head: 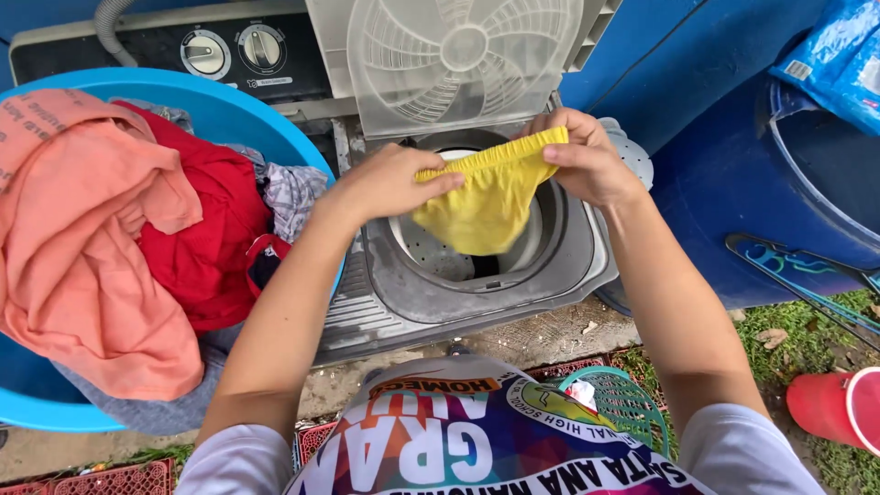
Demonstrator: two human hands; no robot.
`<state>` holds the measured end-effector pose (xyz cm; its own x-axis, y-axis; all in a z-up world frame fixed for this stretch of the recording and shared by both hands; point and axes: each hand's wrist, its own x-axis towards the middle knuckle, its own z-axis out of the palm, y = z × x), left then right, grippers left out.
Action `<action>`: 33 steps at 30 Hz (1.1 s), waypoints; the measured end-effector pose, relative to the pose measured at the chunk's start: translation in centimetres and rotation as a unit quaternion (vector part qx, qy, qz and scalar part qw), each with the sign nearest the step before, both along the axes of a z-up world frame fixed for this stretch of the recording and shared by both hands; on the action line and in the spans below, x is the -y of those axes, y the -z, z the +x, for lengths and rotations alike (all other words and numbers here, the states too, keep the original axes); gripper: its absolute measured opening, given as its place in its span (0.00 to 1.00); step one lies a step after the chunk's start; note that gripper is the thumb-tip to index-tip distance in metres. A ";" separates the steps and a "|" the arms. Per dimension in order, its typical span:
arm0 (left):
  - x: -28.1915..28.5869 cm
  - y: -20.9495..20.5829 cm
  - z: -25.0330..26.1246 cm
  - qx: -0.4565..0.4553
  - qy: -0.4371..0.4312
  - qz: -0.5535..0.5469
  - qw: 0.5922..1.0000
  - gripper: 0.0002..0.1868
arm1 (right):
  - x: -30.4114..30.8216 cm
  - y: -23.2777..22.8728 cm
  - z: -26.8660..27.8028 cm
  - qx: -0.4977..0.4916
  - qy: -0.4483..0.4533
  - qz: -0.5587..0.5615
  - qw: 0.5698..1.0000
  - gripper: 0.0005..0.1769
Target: The recorder is sorting various clothes from a blue plastic basin and placing them into the wash tub of a small twin-tub portable washing machine.
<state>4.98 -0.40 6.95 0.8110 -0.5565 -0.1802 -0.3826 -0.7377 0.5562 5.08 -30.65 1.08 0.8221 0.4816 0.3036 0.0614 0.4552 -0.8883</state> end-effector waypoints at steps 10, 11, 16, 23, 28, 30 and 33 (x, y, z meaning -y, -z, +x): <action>2.0 7.3 1.3 0.197 -0.163 -0.088 0.963 0.22 | -2.5 -3.6 -3.1 0.381 0.054 -0.527 0.758 0.06; 1.8 8.2 1.5 0.267 -0.159 -0.066 0.948 0.23 | -2.0 -2.3 -2.8 0.339 0.092 -0.570 0.743 0.10; 2.1 8.4 -0.3 0.343 -0.112 -0.047 0.931 0.35 | -3.9 -1.5 -3.2 0.107 0.237 -0.763 0.592 0.18; 1.7 8.4 -0.7 0.211 -0.077 -0.017 0.974 0.35 | -2.7 2.1 -2.6 0.244 0.334 -0.628 0.659 0.26; 2.3 4.4 -3.8 0.386 -0.121 -0.164 0.900 0.28 | -4.1 0.3 -5.7 0.345 0.508 -0.457 0.644 0.20; 2.3 9.7 -2.8 0.510 0.013 -0.081 0.856 0.17 | -4.6 7.3 -4.7 0.463 0.521 -0.437 0.569 0.18; 1.4 17.9 -2.1 0.007 -0.114 0.064 0.991 0.21 | -4.5 11.3 -5.2 0.059 0.272 -0.697 0.661 0.21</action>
<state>2.91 -1.81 -10.95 0.9159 -0.3320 -0.2256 -0.2046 -0.8697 0.4491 -0.12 -26.19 -10.18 0.9989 0.0039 -0.0466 -0.0148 -0.9182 -0.3958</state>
